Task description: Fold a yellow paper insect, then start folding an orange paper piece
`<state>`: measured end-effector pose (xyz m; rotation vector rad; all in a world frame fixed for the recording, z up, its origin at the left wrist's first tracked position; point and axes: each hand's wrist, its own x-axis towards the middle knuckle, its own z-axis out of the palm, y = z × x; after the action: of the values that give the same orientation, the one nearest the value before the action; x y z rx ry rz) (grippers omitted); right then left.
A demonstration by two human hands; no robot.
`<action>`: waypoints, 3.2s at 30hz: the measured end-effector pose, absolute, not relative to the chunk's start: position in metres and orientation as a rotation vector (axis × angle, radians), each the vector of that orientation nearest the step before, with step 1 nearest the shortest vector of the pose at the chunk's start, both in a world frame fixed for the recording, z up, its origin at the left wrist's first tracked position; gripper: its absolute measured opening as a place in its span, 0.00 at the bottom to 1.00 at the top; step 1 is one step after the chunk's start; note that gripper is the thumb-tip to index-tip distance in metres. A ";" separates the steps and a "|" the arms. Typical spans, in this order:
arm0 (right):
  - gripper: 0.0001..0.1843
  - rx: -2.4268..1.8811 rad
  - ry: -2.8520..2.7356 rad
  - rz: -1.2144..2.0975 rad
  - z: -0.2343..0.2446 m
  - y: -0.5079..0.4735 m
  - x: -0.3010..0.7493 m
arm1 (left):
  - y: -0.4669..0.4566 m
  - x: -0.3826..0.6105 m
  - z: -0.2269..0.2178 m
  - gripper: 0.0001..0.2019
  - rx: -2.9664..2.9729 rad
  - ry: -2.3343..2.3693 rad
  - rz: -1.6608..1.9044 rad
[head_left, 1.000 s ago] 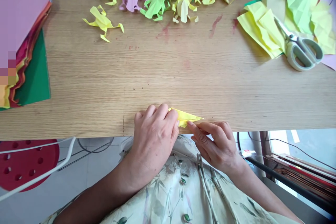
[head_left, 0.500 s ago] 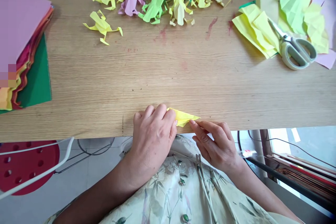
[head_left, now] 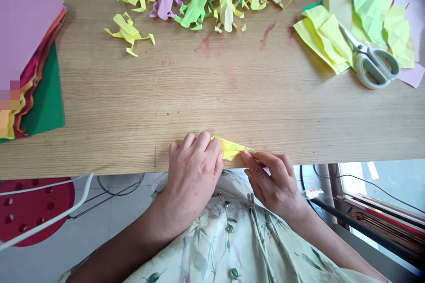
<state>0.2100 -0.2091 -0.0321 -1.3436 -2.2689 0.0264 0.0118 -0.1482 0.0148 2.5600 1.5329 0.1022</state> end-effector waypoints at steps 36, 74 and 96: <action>0.36 -1.508 -2.233 -0.146 -0.030 -0.215 0.193 | -0.150 0.012 0.016 0.06 2.533 1.540 0.054; 0.05 -1.402 -2.074 0.541 0.003 -0.164 0.174 | -0.152 -0.005 0.019 0.06 2.236 1.410 0.326; 0.02 -1.538 -1.971 0.604 -0.001 -0.167 0.160 | -0.153 -0.017 0.012 0.05 2.093 1.379 0.518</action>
<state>0.1597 -0.1674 -0.0008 -1.5381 -1.9712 0.6038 -0.0167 -0.1526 0.0124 2.0930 1.3789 0.5177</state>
